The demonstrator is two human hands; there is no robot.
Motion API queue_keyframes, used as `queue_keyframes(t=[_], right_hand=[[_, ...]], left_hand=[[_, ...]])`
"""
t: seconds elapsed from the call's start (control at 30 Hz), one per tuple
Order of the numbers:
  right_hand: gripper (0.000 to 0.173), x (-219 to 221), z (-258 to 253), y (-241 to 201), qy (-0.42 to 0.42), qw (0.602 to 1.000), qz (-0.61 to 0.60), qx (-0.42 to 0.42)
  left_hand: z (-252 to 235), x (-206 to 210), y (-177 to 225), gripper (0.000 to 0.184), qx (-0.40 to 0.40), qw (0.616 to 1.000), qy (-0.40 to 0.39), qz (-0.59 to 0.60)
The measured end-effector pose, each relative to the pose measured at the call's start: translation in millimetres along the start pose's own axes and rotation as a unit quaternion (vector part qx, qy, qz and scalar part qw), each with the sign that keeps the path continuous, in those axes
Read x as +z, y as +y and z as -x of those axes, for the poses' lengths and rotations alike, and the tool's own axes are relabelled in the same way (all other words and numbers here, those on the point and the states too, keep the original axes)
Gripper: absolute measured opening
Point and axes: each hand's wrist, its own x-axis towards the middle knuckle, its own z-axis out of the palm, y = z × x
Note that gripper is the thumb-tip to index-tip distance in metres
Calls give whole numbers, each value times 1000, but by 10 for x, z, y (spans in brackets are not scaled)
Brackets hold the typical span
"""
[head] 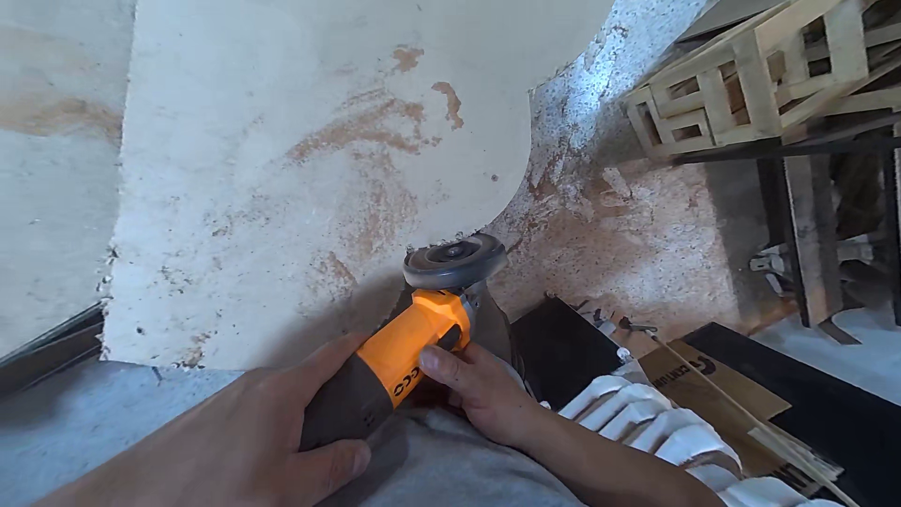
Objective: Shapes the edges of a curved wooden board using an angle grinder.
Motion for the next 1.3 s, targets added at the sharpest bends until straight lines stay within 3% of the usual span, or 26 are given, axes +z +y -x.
queue_keyframes(t=[0.37,0.67,1.3], right_hand=[[41,45,-23,37,15,999,-25,-38],[49,-144,81,-134,50,998,-1,-23],[50,-730,307,-714,35,990,134,11]], left_hand=[[-10,-172,177,86,-35,998,-27,-44],[-236,41,196,83,-1,999,-2,42],[-579,474,627,86,17,988,51,146]])
